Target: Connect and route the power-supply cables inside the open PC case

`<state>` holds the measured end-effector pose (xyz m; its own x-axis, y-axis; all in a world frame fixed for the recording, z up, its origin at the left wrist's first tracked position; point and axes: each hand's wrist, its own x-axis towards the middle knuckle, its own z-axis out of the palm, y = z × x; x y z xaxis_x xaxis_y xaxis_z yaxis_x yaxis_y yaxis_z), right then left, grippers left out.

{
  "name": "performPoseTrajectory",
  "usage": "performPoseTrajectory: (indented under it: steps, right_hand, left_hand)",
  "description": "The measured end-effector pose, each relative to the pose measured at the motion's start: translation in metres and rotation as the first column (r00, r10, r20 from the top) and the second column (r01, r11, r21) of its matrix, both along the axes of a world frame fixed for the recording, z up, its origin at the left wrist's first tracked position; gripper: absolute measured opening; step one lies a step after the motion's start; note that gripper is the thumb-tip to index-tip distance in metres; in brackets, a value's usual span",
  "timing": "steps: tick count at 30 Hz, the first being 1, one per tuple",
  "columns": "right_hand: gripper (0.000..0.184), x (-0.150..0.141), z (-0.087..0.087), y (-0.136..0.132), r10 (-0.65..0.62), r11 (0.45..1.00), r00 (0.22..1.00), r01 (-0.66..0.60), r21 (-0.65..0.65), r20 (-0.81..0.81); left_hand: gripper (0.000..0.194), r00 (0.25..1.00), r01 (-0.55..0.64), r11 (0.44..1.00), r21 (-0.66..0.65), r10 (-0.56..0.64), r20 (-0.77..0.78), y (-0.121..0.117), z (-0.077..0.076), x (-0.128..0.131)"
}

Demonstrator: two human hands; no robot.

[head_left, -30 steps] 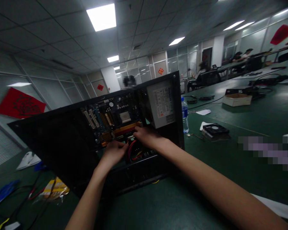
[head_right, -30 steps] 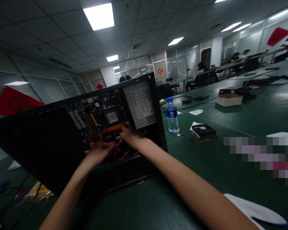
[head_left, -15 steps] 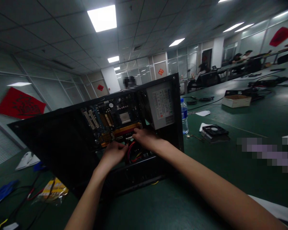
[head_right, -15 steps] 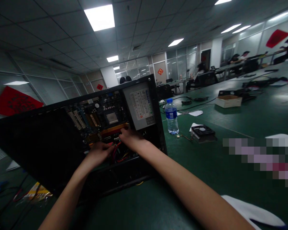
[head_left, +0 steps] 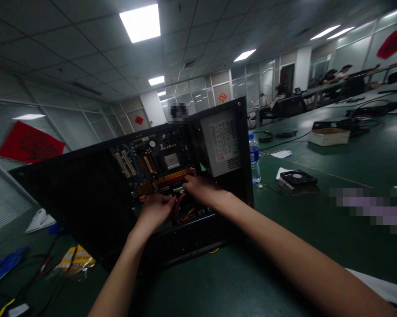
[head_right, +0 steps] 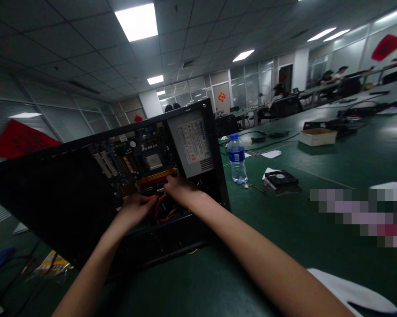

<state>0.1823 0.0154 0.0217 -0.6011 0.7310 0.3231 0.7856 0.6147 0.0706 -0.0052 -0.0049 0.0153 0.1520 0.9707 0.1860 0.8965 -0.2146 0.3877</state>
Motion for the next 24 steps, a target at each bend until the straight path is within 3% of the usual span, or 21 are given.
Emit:
performPoseTrajectory:
  steps: [24]
  right_hand:
    - [0.031, -0.0019, 0.0000, 0.0007, -0.007, 1.000, 1.000, 0.007, -0.008, 0.009]
  left_hand:
    - [0.048, 0.999, -0.025, 0.999, -0.032, 0.026, 0.027, 0.0002, -0.0034, 0.0021]
